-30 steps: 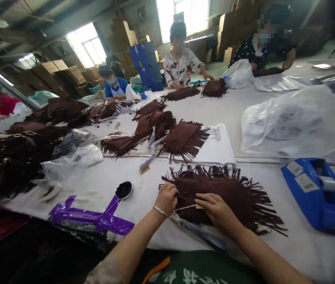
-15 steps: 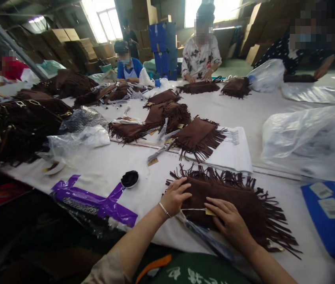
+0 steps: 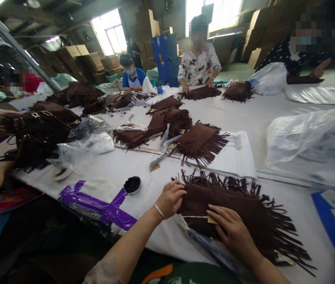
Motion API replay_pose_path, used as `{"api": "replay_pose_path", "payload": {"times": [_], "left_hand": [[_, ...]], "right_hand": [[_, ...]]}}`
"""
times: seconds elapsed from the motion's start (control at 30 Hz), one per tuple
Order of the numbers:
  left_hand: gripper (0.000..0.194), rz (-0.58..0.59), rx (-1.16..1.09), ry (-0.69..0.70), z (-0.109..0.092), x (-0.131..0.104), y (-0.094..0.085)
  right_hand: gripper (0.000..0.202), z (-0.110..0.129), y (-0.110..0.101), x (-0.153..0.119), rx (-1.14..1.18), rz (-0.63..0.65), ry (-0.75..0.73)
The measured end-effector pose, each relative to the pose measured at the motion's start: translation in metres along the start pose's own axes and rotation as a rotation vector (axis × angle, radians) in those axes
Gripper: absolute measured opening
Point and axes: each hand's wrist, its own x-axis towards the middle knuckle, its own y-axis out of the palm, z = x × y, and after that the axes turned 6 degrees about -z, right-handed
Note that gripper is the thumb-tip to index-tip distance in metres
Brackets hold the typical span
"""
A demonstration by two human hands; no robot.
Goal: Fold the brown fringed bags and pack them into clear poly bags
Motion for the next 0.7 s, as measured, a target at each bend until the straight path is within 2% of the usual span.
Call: {"api": "replay_pose_path", "payload": {"times": [0.07, 0.13, 0.2, 0.3, 0.4, 0.47, 0.57, 0.63, 0.7], "left_hand": [[0.03, 0.115, 0.007, 0.072, 0.0, 0.014, 0.007], [0.021, 0.172, 0.051, 0.078, 0.012, 0.023, 0.005], [0.011, 0.177, 0.093, 0.062, 0.031, 0.026, -0.006], [0.01, 0.156, 0.126, 0.043, 0.052, 0.026, -0.03], [0.019, 0.125, 0.121, 0.031, 0.047, 0.028, -0.037], [0.028, 0.119, 0.079, 0.065, 0.033, 0.033, -0.025], [0.042, 0.163, 0.049, 0.107, 0.017, 0.045, 0.004], [0.043, 0.185, 0.079, 0.074, 0.017, 0.052, 0.02], [0.033, 0.185, 0.11, 0.032, 0.025, 0.055, 0.026]], "right_hand": [[0.043, 0.0, 0.0, 0.0, -0.013, 0.008, -0.002], [0.044, 0.0, -0.001, 0.0, -0.025, 0.003, -0.004], [0.046, 0.0, -0.001, 0.0, -0.036, -0.005, -0.003], [0.048, 0.001, -0.001, 0.0, -0.045, -0.007, 0.003], [0.046, 0.002, -0.001, 0.001, -0.055, -0.009, 0.01], [0.044, 0.002, -0.001, 0.001, -0.059, -0.002, 0.013], [0.045, 0.002, -0.001, 0.002, -0.062, 0.014, 0.003], [0.047, 0.002, -0.001, 0.002, -0.067, 0.011, -0.008], [0.048, 0.002, -0.002, 0.002, -0.077, 0.01, -0.016]]}}
